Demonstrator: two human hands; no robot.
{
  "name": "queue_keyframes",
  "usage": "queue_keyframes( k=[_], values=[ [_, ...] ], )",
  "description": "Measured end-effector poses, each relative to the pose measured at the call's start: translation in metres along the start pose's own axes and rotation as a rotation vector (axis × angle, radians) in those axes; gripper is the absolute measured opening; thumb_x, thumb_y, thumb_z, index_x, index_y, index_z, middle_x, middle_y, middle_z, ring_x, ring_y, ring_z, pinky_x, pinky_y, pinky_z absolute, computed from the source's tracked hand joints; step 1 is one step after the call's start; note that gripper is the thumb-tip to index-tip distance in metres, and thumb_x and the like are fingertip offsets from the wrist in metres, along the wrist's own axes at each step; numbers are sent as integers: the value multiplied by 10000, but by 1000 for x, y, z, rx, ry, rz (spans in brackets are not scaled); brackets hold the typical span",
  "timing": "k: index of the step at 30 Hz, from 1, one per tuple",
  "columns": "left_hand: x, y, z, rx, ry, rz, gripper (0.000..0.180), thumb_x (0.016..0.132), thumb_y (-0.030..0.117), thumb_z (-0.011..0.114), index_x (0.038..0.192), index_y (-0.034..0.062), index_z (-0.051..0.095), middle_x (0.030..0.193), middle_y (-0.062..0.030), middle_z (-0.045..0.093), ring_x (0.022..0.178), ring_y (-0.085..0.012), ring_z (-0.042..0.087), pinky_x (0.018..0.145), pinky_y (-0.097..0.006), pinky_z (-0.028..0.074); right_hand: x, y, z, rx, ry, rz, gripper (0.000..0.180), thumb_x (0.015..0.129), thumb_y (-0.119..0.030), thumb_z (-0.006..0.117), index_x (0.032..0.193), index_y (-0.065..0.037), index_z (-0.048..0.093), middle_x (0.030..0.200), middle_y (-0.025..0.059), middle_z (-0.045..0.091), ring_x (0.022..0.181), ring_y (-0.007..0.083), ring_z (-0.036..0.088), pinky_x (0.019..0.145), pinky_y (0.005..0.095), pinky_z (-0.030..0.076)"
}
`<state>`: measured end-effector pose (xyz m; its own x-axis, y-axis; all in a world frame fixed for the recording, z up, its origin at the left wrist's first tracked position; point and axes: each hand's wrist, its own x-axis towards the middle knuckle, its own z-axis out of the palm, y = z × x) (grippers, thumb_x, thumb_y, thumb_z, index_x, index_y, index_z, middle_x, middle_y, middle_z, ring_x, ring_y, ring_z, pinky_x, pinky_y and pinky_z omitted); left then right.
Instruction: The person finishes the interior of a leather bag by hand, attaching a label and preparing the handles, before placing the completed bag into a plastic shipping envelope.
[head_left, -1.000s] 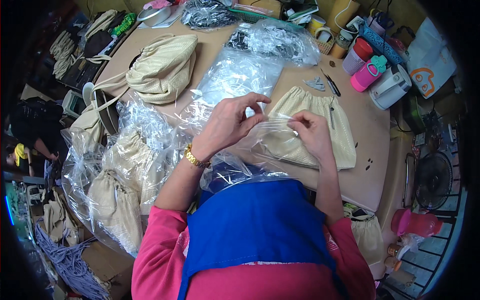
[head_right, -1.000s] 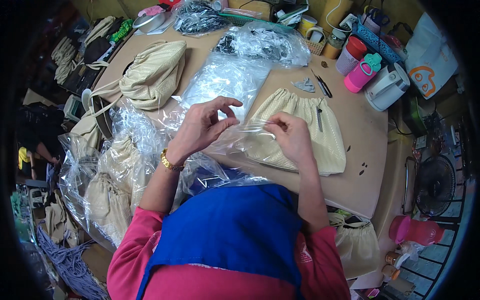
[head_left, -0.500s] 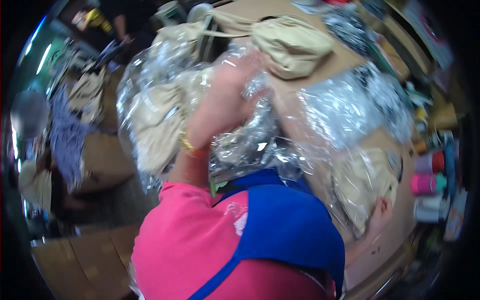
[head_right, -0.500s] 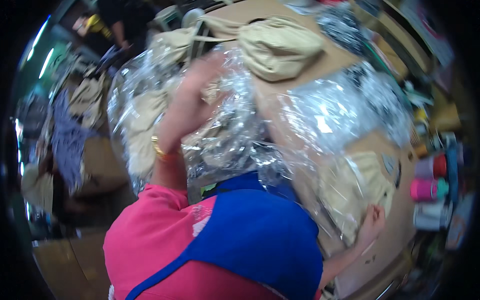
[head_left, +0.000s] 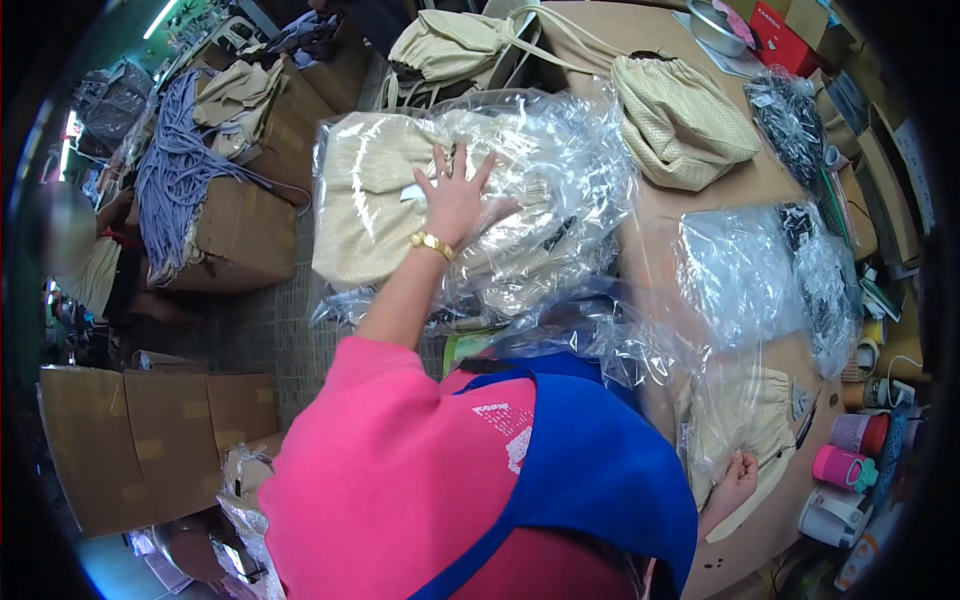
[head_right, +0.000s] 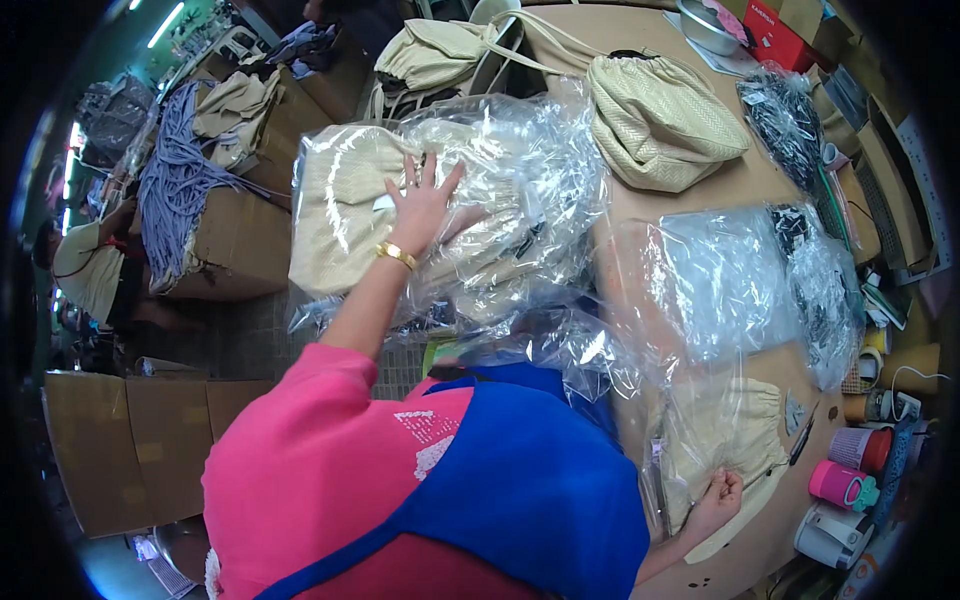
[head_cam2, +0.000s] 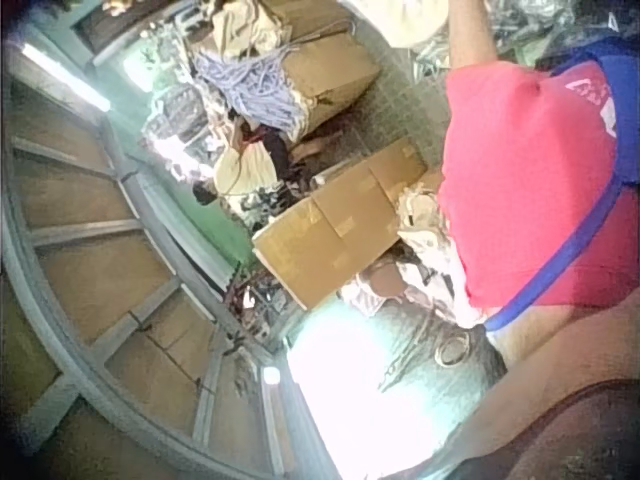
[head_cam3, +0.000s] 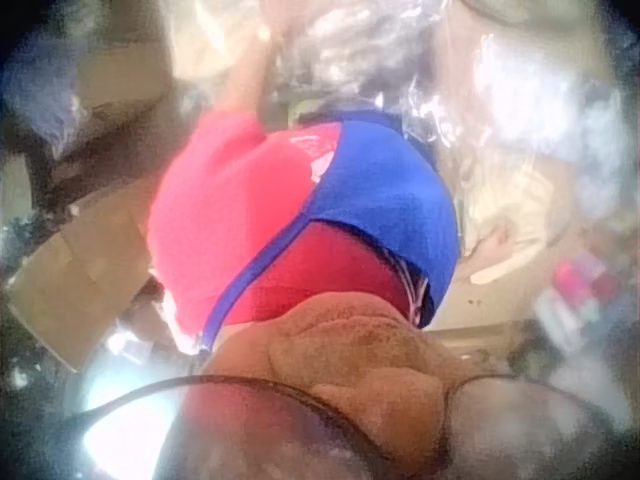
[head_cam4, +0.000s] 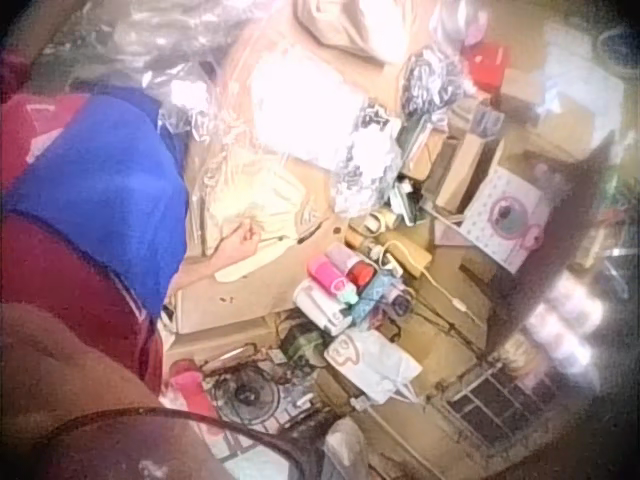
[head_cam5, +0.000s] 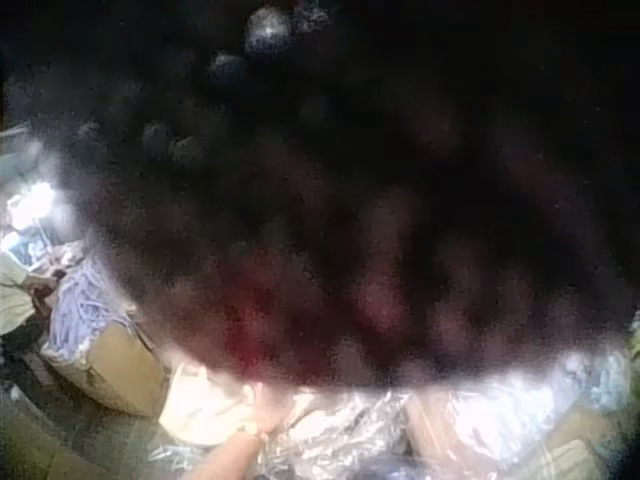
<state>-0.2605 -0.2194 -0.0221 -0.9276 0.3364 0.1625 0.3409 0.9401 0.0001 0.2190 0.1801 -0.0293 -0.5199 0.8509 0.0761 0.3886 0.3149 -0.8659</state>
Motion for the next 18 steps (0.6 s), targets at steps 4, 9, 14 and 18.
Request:
queue_keyframes(
  k=[4,9,14,18],
  values=[
    [-11,9,13,45,20,-111,823,824,721,507,1495,267,360,1598,-185,163,1441,-512,86,1026,-786,115,0,15,-1,-6,23,49,159,962,-105,600,873,15,545,769,1,516,704,69,456,628,216,383],
    [20,-39,-1,-258,-133,-49,661,904,597,493,1443,217,450,1576,-169,249,1431,-509,142,1018,-788,134,1,12,-1,9,10,26,158,961,-96,596,857,9,539,761,-3,506,695,65,447,619,213,372],
    [33,-72,-60,-163,212,-271,598,942,568,442,1445,245,453,1578,-146,257,1431,-514,136,1031,-795,90,-6,-2,7,10,42,0,160,960,-90,594,843,-2,531,736,-14,487,665,59,428,604,210,362],
    [10,-75,8,-35,-19,-470,695,933,640,396,1524,289,296,1593,-141,224,1438,-519,101,1037,-792,59,0,2,4,15,30,35,155,962,-92,594,847,-10,530,725,-22,482,662,51,433,602,203,356]
  ],
)
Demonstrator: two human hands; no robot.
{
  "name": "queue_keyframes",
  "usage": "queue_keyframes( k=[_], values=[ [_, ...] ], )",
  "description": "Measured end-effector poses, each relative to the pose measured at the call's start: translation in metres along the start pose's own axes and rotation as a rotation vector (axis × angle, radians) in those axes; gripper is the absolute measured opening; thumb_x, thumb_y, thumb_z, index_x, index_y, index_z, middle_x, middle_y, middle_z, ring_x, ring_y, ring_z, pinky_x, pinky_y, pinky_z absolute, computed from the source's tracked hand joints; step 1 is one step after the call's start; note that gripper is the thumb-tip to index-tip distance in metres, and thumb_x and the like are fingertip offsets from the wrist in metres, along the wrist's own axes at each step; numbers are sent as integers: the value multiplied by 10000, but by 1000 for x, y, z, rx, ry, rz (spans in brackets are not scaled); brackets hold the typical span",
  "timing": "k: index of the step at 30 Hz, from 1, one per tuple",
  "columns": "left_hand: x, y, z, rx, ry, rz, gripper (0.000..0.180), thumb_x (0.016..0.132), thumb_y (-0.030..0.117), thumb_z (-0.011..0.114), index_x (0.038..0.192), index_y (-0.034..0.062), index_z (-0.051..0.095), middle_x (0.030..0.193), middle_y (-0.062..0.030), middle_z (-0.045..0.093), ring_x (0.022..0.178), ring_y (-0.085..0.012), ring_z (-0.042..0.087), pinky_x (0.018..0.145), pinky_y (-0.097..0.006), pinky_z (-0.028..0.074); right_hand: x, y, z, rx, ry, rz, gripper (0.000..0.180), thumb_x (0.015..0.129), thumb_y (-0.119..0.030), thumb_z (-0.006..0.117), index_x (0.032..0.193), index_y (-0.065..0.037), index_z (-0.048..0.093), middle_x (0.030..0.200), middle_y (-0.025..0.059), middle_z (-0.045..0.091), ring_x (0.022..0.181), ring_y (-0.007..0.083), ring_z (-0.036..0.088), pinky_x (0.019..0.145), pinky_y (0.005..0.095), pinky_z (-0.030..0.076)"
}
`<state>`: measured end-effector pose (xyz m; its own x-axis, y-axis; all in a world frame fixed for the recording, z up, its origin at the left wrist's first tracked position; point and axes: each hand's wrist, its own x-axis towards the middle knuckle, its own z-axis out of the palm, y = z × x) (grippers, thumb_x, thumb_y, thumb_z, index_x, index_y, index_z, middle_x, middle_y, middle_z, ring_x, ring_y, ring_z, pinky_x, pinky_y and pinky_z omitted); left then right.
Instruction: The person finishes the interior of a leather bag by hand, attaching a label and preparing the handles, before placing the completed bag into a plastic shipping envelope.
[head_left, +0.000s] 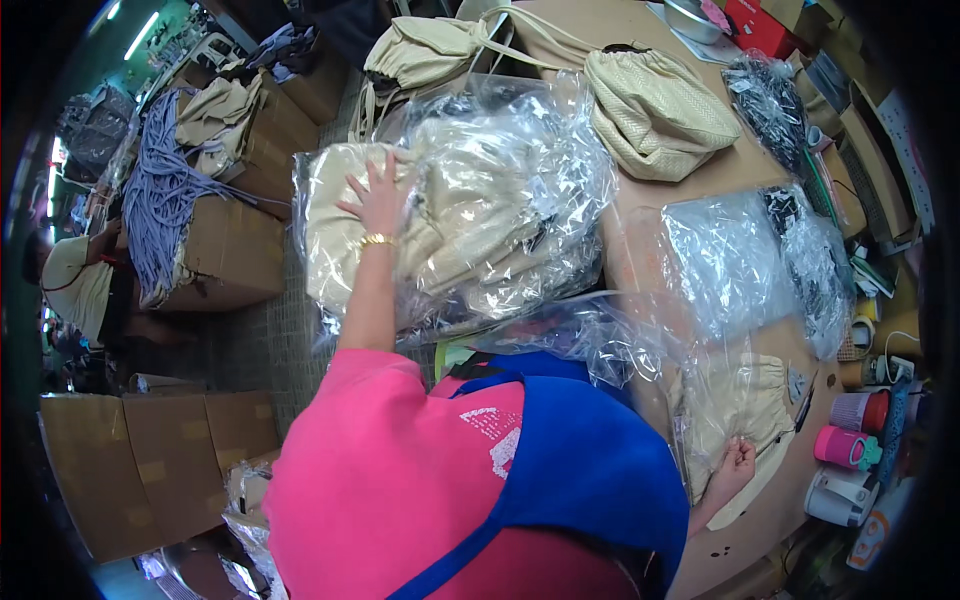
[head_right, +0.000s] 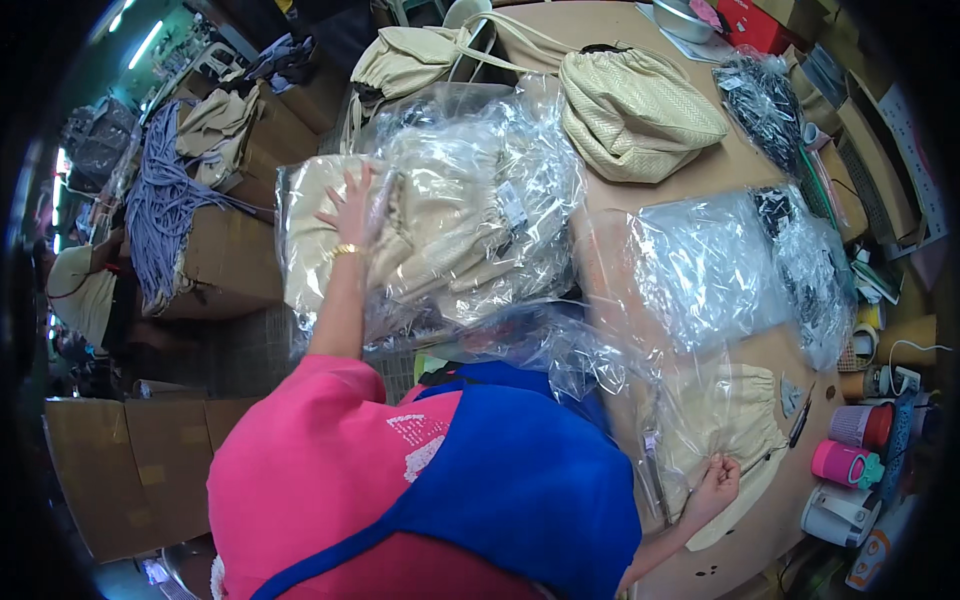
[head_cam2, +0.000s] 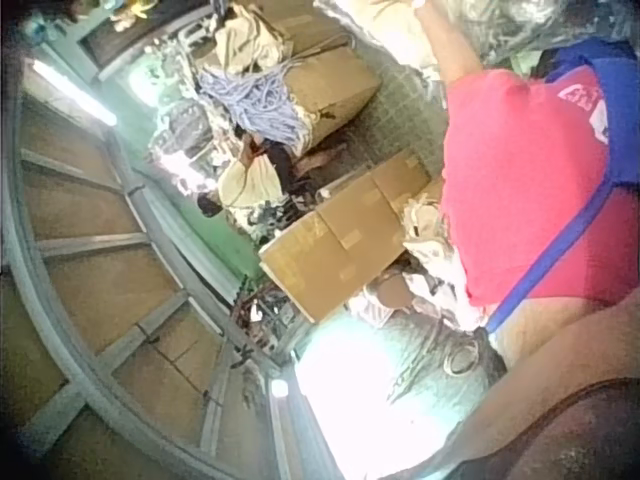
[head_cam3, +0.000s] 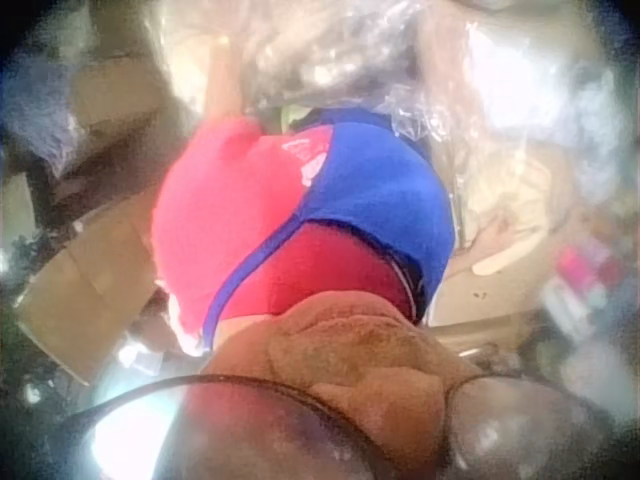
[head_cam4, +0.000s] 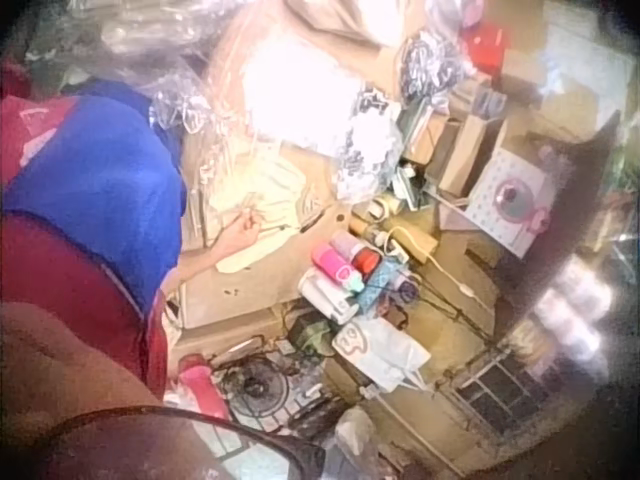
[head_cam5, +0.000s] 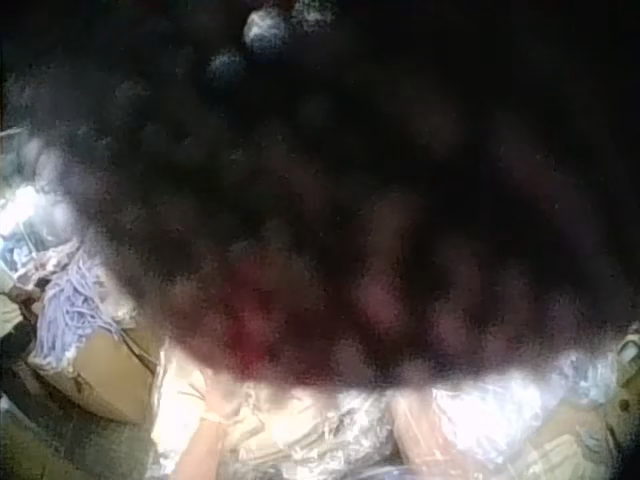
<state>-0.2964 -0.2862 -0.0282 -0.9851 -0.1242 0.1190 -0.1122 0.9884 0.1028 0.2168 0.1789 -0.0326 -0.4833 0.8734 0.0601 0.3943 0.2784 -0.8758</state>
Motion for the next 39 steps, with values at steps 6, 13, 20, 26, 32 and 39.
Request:
queue_keyframes(
  k=[6,13,20,26,32,39],
  values=[
    [26,4,-14,-24,200,23,633,962,550,393,1517,262,293,1585,-154,236,1437,-448,179,1054,-740,128,-6,-5,-14,109,9,44,139,968,-109,595,871,-30,535,725,-48,475,649,25,418,559,195,327],
    [-3,85,-97,-835,165,702,595,1002,431,377,1500,112,306,1581,-156,217,1463,-316,186,1176,-457,161,-8,-64,-30,108,80,14,111,984,-141,582,916,-55,562,726,-79,442,610,2,341,522,181,246],
    [-51,122,35,79,-204,818,746,901,647,460,1528,278,298,1627,-138,61,1481,-425,49,1114,-699,64,-18,-71,-7,126,-38,-23,90,956,-80,605,897,-24,567,746,-71,455,653,6,359,568,170,257],
    [-72,176,-158,-271,408,821,401,899,359,628,1188,81,638,1382,-149,520,1236,-313,513,988,-530,403,-20,-116,-21,84,26,-119,37,932,-25,614,937,8,598,789,-43,523,713,30,458,628,170,350],
    [-158,261,-166,-359,-691,1648,515,834,300,724,1290,114,575,1024,-139,690,990,-341,645,1075,-444,367,-11,-199,-12,85,20,-375,15,878,33,637,884,24,627,822,-7,593,753,54,529,657,187,410],
    [-173,320,-127,-972,-334,1891,625,822,411,734,1317,86,533,1025,-161,657,942,-271,645,795,-381,497,-18,-165,-64,245,119,-270,90,860,-34,715,896,16,650,796,-20,605,722,41,524,650,186,404]
  ],
)
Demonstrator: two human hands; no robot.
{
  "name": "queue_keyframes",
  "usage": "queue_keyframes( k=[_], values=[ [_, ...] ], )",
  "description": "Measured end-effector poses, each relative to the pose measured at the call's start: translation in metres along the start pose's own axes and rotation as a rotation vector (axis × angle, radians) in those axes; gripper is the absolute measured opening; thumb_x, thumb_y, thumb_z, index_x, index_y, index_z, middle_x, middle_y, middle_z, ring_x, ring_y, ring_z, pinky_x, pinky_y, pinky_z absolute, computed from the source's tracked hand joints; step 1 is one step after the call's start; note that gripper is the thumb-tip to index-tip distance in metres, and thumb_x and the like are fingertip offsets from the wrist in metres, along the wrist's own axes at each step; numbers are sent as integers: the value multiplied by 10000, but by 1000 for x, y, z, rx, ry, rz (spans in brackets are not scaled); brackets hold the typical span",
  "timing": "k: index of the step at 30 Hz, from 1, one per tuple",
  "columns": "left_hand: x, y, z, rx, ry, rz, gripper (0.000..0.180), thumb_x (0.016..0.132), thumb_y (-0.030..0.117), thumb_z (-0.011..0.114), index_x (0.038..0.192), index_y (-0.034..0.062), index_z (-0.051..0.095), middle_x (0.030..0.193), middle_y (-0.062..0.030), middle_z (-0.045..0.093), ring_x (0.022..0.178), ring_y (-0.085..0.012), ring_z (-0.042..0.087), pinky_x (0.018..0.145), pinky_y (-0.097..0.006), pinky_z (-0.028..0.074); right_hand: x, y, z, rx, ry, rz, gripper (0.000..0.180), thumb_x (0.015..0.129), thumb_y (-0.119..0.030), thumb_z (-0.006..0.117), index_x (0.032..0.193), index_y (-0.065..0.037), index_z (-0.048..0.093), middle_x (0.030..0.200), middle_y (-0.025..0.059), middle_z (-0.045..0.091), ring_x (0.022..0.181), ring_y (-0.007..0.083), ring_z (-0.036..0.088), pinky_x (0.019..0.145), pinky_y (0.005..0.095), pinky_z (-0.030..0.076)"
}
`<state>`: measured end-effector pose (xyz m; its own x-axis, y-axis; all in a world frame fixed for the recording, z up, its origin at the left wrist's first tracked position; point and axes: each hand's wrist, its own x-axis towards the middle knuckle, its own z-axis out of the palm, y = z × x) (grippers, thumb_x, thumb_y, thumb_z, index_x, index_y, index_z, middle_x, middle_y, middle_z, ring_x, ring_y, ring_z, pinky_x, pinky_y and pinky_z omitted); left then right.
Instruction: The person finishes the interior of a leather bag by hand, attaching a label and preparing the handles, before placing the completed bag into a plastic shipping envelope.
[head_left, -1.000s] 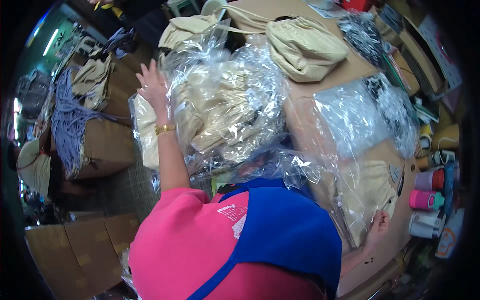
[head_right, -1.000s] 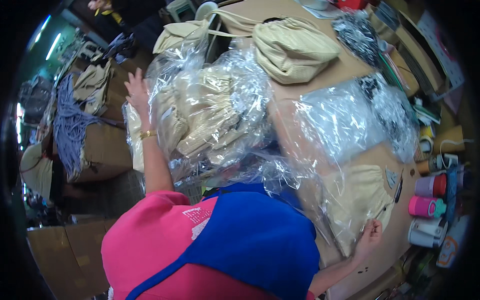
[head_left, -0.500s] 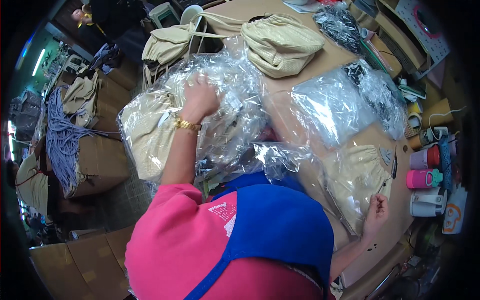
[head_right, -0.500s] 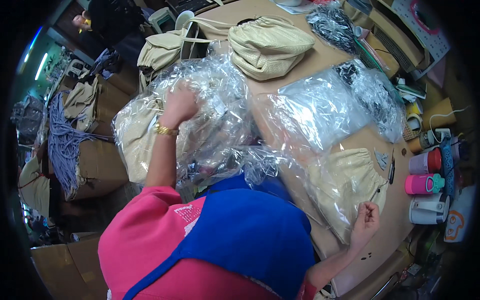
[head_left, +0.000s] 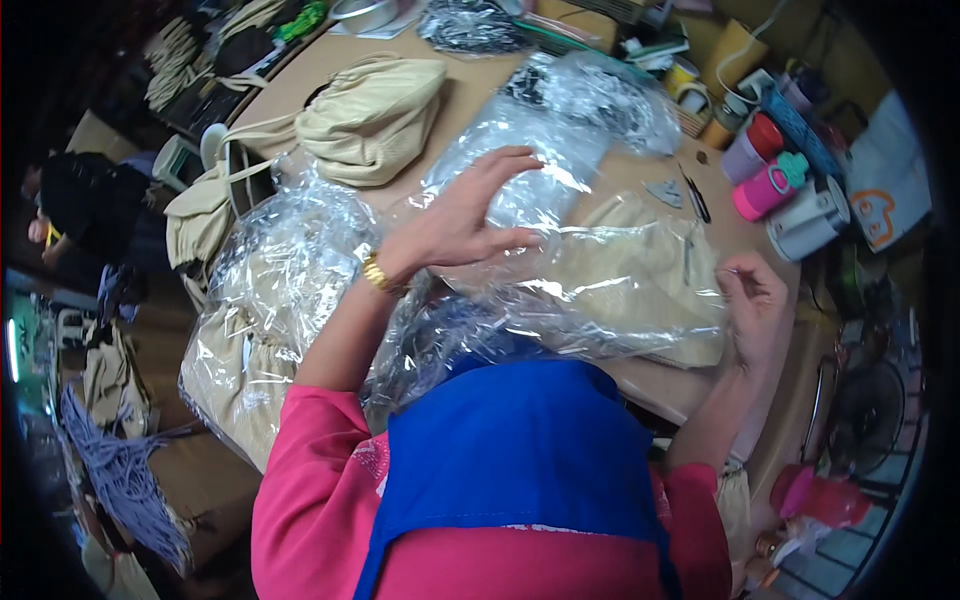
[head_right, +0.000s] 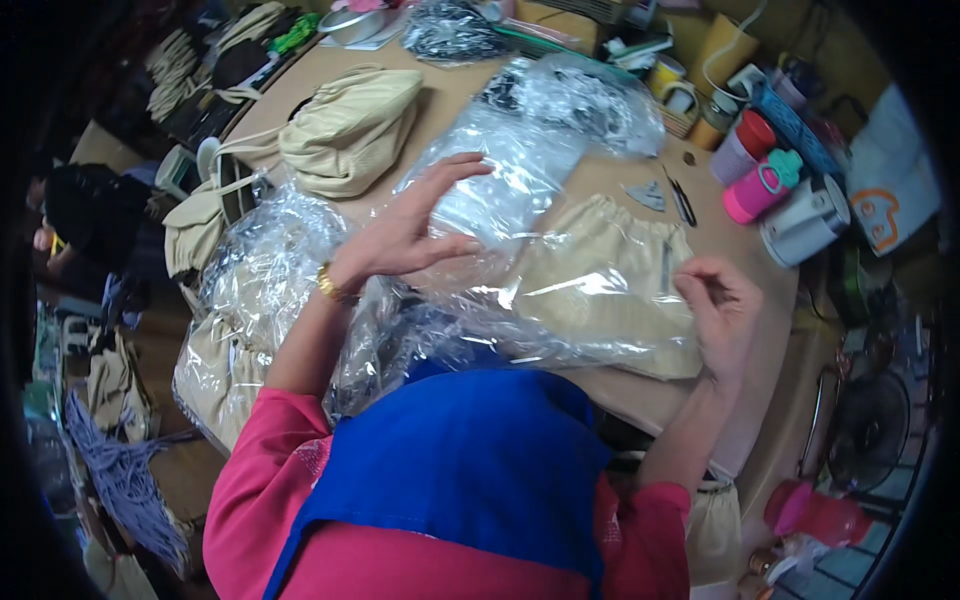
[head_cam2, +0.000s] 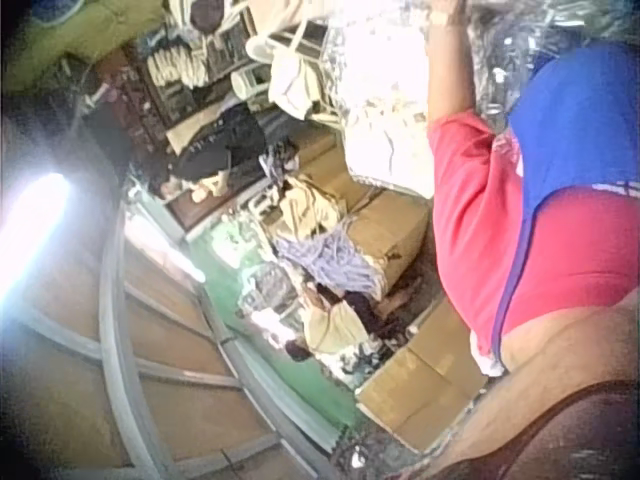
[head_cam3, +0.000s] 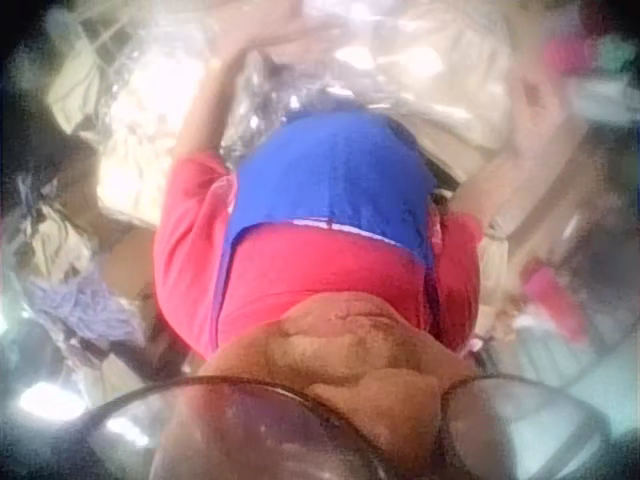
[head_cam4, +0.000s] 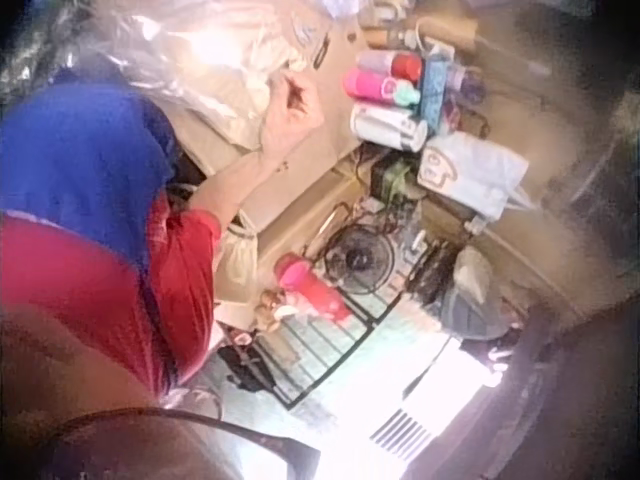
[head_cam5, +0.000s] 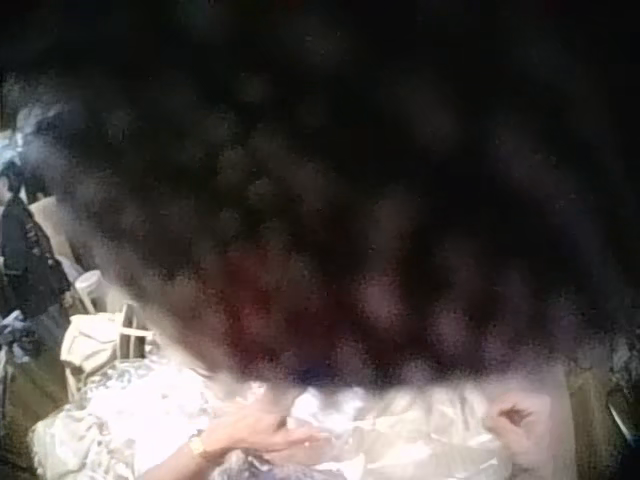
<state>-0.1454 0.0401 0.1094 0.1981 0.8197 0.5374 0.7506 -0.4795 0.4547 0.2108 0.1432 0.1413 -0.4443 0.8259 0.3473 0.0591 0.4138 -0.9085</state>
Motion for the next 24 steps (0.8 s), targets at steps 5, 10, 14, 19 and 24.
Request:
queue_keyframes(
  k=[5,10,14,19,24],
  values=[
    [40,12,27,-164,-645,-370,428,784,432,767,1025,92,667,1172,-103,617,1081,-274,576,878,-389,455,-5,-2,-4,-18,8,-30,110,854,-42,730,899,24,656,813,-8,609,724,43,520,651,190,405],
    [28,-10,-10,192,-373,-55,393,745,385,802,724,67,571,1308,-82,583,1301,-318,461,1066,-470,347,-16,6,-30,-124,84,38,91,856,-28,724,910,17,666,817,-14,609,757,46,537,676,191,417],
    [24,-14,-47,195,-272,-215,349,827,367,742,847,60,578,1372,-62,556,1354,-318,416,1126,-492,268,-22,24,-43,-114,151,52,87,857,-12,714,921,8,658,850,10,619,792,68,567,715,201,448],
    [23,-24,-71,252,-78,-296,309,883,322,694,930,39,581,1193,-91,636,1085,-305,581,954,-424,437,-18,44,-31,148,339,12,90,864,6,696,915,-7,623,870,47,629,783,93,595,715,216,483],
    [15,-42,-67,-266,29,-478,255,878,250,733,975,46,613,854,-24,655,701,-133,578,641,-261,468,-14,64,-28,325,353,67,111,874,-2,691,921,-29,594,881,68,648,667,65,557,570,192,432]
  ],
)
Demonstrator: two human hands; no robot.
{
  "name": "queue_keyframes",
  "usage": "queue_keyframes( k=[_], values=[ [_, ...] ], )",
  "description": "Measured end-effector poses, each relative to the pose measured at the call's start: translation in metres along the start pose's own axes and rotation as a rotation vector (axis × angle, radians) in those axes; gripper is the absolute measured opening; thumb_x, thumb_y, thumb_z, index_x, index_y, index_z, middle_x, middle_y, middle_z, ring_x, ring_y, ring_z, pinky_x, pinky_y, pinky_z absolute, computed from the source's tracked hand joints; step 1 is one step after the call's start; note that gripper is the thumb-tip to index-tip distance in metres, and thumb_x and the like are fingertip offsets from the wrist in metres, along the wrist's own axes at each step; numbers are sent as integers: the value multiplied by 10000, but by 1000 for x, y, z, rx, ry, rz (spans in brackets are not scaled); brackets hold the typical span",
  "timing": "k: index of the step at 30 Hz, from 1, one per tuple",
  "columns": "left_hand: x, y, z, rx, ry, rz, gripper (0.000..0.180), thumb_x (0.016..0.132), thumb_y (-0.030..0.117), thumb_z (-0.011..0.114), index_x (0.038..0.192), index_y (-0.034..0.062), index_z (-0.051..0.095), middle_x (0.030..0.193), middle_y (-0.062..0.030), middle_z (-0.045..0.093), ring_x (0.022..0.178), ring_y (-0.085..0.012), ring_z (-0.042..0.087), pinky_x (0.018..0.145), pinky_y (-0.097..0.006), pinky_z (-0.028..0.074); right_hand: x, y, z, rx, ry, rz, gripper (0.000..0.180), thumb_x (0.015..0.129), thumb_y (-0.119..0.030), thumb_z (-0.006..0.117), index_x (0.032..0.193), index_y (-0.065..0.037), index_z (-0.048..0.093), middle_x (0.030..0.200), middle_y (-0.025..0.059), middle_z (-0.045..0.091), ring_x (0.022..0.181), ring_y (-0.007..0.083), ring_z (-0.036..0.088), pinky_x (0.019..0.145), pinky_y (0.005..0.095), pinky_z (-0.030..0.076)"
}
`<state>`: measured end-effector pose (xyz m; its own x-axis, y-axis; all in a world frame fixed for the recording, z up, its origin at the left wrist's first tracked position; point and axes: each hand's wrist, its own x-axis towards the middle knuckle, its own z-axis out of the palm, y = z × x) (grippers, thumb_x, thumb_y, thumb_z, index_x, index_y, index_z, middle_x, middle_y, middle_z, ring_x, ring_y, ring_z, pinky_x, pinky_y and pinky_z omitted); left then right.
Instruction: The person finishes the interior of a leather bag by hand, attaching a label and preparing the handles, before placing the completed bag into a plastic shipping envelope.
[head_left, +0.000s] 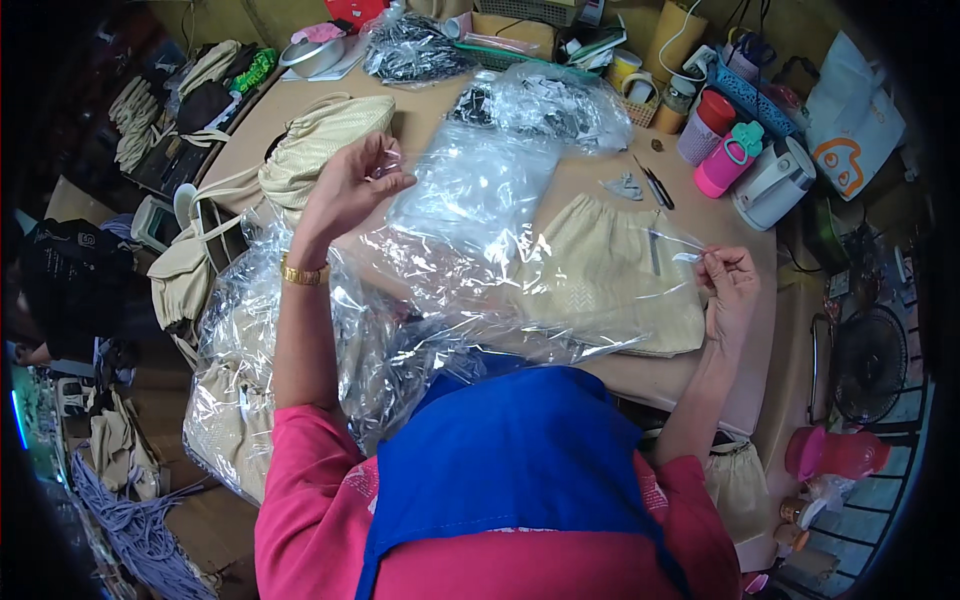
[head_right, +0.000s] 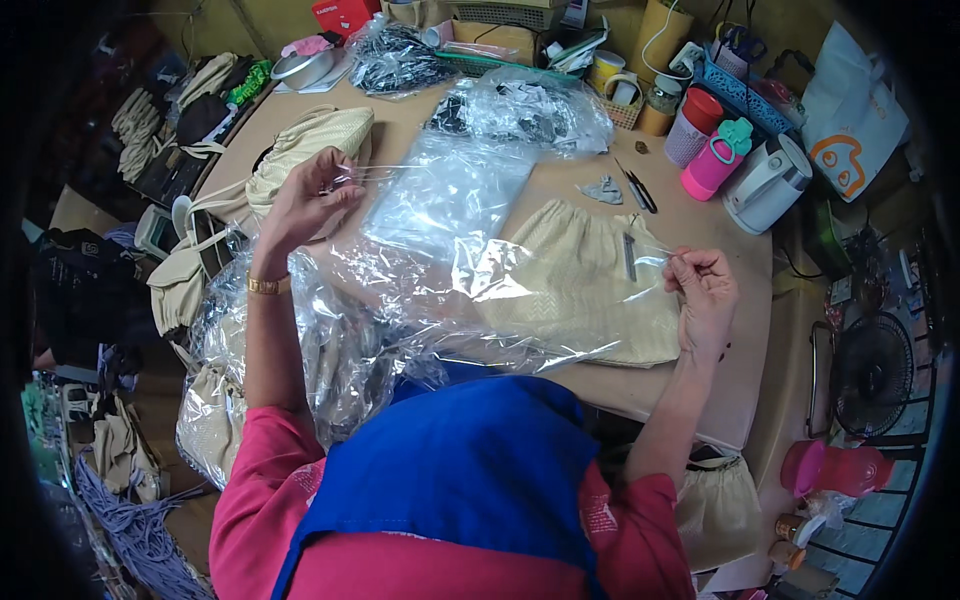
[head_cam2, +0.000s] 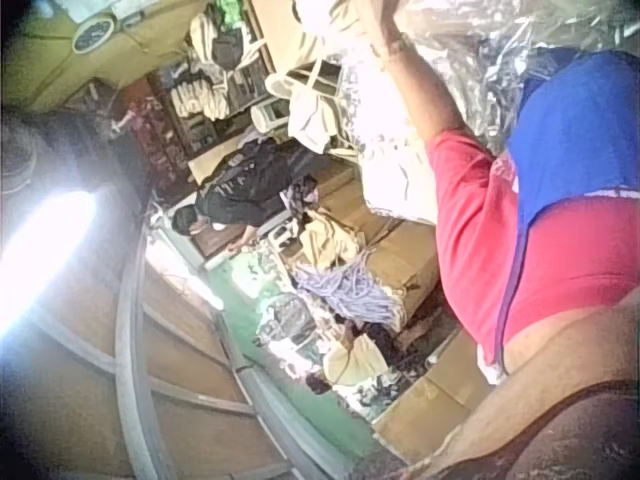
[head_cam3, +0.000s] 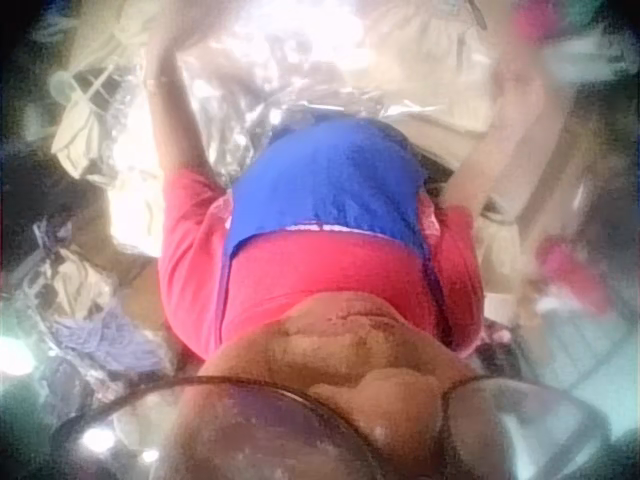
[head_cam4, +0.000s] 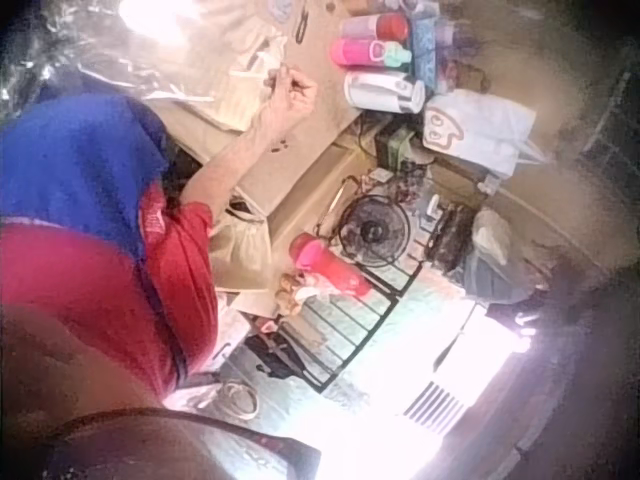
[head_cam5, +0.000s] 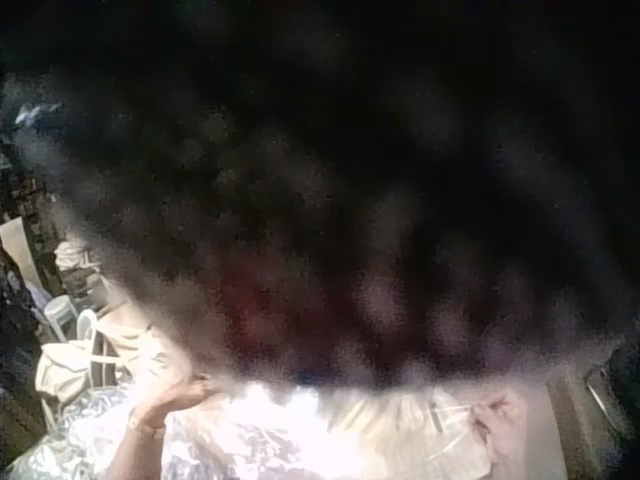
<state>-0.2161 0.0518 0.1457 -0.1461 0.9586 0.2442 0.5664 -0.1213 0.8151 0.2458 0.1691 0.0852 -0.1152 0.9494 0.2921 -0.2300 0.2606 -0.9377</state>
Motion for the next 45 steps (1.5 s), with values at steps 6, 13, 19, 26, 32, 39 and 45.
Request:
queue_keyframes(
  k=[6,13,19,26,32,39,45],
  values=[
    [-2,-17,28,-503,212,-144,155,914,207,699,950,61,662,813,-5,670,566,-10,456,487,-170,329,-3,8,4,-72,86,60,82,911,-52,671,912,-41,589,769,24,615,539,4,411,437,167,268],
    [-8,-16,76,-193,131,-78,462,881,305,722,1219,8,621,1098,-109,671,994,-138,610,793,-289,494,-6,39,-2,-206,143,-27,131,970,-141,610,886,-53,561,708,-4,579,495,10,391,436,162,268],
    [-5,-50,94,396,172,173,369,881,269,722,1170,53,647,1223,-171,611,1094,-264,609,886,-381,478,-15,33,6,-96,210,53,113,994,-164,567,942,-65,551,693,-24,531,468,11,356,407,164,240],
    [3,-58,111,652,54,-211,421,890,433,634,1181,130,664,1234,-170,571,1165,-376,528,944,-572,385,-20,47,-3,-47,176,137,145,975,-192,613,935,-58,572,681,-50,491,472,-11,314,403,183,191],
    [14,-80,99,257,197,-2,210,828,215,756,934,54,673,892,-73,625,827,-221,602,764,-364,469,-16,62,-14,-172,206,27,103,937,-136,659,914,-58,596,741,-26,546,528,10,392,457,179,276],
    [8,-42,73,-434,-86,-382,262,879,225,743,1034,30,662,750,41,617,669,-48,500,601,-224,412,-14,47,-30,-424,204,182,208,890,-76,686,1069,-19,598,886,67,643,749,123,594,645,239,466],
    [-18,-3,115,-395,-102,21,110,905,63,660,976,26,585,962,-41,644,912,-89,588,775,-241,482,-20,-29,77,-1060,-24,-289,590,787,-158,756,1309,-25,514,1318,179,523,1241,355,481,1051,432,366]
  ],
)
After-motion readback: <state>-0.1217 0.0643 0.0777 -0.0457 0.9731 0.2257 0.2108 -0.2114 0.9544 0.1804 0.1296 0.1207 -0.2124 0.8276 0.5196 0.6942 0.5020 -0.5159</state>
